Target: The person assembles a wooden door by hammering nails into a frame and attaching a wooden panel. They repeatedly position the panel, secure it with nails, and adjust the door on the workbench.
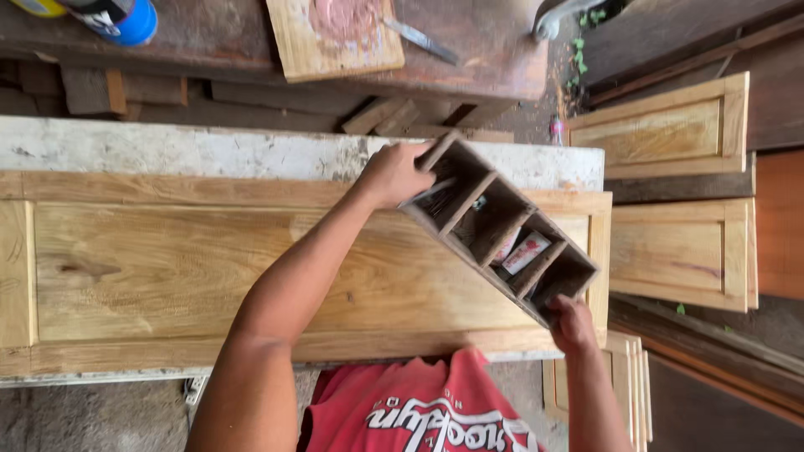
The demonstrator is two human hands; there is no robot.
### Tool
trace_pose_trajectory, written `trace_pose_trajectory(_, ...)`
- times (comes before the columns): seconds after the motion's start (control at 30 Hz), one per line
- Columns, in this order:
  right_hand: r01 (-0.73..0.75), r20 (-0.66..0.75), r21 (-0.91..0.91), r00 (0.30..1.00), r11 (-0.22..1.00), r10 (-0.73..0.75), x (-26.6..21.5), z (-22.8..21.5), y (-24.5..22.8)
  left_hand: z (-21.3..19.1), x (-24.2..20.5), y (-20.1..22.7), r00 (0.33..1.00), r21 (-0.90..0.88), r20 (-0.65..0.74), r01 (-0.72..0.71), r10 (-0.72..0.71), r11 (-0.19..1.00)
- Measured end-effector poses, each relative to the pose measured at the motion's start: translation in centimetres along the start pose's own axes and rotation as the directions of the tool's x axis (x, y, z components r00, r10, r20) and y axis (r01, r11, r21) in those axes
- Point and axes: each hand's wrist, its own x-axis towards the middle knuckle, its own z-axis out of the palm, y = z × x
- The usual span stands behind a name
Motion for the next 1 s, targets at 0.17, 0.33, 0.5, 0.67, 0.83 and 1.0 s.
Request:
trace_pose_trajectory(0.17,-0.039,-0.032,0.208,0.998,0.977,0.047,3.7,4.7,-1.4,-1.7,4.0,3.1,0.964,-0.328,-0.235,-0.196,0.121,0.924)
trace_pose_trajectory(0.33,-0.115,0.127,0.223,0.988,0.968,0.088,13.4,11.9,-5.7,-2.8,-5.7,1.4,0.991,-0.152,-0.136,-0.037,0.016,0.988)
trace_pose_trajectory(0.5,-0.058,0.107,0.204,0.994,0.977,0.037,22.2,18.2,-7.8,1.4,-23.8,-3.2,0.868,-0.317,-0.132,0.420,-0.478,0.850)
trace_pose_trajectory(0.67,-0.043,0.172,0.288,0.985,0.957,-0.007,28.4,24.9,-9.4,9.1,-38.6,-8.5,0.636,-0.684,-0.196,0.457,-0.746,0.569)
trace_pose_trajectory(0.83,-0.063,0.341,0.120,0.940,0.991,0.019,27.7,27.9,-14.7,14.9,-44.0,-7.6,0.514,-0.583,-0.204,0.620,-0.833,0.526)
trace_pose_trajectory(1.0,0.381,0.652,-0.176,0.736,0.908,-0.182,20.0,21.7,-16.1,17.3,-41.4,-4.6,0.493,-0.224,-0.145,0.828,-0.858,0.514)
